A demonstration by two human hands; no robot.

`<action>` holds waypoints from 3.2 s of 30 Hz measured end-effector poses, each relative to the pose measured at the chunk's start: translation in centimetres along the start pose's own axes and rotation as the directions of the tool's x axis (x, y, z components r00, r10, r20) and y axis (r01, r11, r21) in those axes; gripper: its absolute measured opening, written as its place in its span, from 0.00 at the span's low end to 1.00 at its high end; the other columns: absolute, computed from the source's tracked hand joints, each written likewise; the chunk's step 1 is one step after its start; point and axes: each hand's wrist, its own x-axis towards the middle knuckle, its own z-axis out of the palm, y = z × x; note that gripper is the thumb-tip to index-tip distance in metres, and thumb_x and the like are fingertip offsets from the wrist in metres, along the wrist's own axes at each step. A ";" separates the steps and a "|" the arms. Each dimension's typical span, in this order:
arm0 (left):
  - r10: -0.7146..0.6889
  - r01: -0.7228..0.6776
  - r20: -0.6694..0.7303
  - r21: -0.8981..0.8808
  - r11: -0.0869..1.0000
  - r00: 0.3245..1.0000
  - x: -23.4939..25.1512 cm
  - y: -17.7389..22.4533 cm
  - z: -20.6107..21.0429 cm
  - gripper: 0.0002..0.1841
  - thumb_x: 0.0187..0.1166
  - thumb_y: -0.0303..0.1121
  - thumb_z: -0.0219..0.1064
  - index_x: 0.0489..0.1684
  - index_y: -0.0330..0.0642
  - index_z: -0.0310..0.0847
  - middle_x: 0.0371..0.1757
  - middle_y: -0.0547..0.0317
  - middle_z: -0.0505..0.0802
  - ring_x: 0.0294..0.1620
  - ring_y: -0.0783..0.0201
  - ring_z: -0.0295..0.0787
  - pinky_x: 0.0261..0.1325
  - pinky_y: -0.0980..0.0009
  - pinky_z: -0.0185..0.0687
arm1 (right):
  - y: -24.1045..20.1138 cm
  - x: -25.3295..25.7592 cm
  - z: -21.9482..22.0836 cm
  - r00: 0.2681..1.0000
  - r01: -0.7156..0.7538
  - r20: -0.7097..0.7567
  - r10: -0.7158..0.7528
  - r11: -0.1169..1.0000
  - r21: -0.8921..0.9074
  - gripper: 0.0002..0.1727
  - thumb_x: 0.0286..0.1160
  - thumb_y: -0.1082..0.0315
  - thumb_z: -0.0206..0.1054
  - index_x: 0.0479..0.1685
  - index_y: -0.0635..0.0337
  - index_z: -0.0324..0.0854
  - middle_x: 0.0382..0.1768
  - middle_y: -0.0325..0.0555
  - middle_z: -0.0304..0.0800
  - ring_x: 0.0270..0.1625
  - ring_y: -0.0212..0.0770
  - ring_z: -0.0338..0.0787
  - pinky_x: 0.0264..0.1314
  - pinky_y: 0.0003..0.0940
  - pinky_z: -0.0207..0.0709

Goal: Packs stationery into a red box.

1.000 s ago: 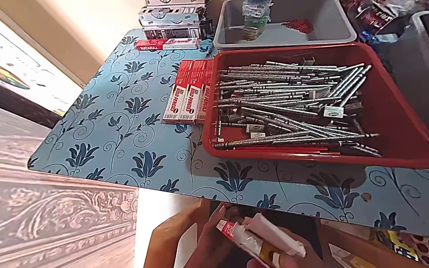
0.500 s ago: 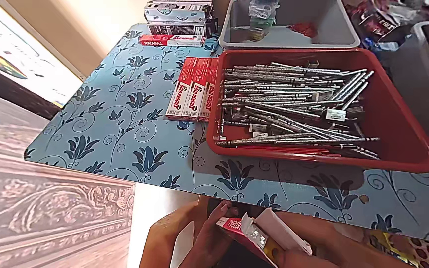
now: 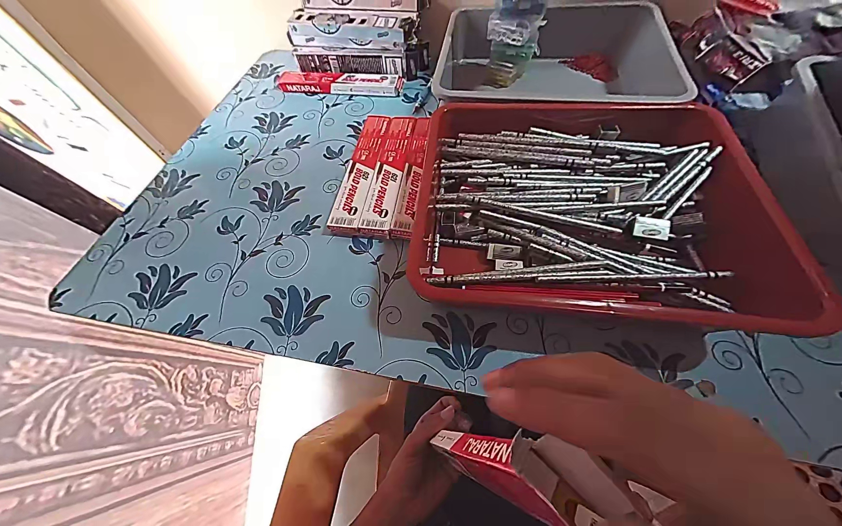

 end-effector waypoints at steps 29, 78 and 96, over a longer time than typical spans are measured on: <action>-0.044 0.044 0.017 -0.012 0.999 0.999 0.5 -0.6 -1.7 0.11 0.81 0.33 0.61 0.32 0.55 0.90 0.29 0.70 0.93 0.34 0.78 0.91 0.46 0.80 0.87 | 3.0 2.4 -3.8 0.909 -0.268 0.414 0.054 0.835 0.480 0.09 0.82 0.67 0.68 0.48 0.62 0.92 0.50 0.41 0.95 0.54 0.24 0.91 0.51 0.15 0.87; 0.231 -0.266 -0.242 -0.125 0.956 0.942 2.6 0.4 -5.9 0.12 0.79 0.31 0.60 0.30 0.46 0.90 0.33 0.57 0.96 0.38 0.68 0.95 0.48 0.69 0.91 | 2.0 3.7 -0.6 0.951 -0.297 0.195 0.241 0.887 0.353 0.18 0.83 0.73 0.66 0.63 0.80 0.81 0.57 0.53 0.95 0.61 0.27 0.93 0.68 0.21 0.85; 0.199 -0.242 -0.266 -0.142 0.960 0.943 2.7 0.6 -5.5 0.09 0.75 0.29 0.62 0.29 0.47 0.89 0.32 0.56 0.96 0.37 0.66 0.96 0.47 0.67 0.92 | 3.3 2.7 0.4 0.998 0.018 0.054 -0.023 0.996 0.087 0.13 0.88 0.67 0.62 0.58 0.68 0.83 0.52 0.52 0.96 0.61 0.27 0.92 0.67 0.18 0.80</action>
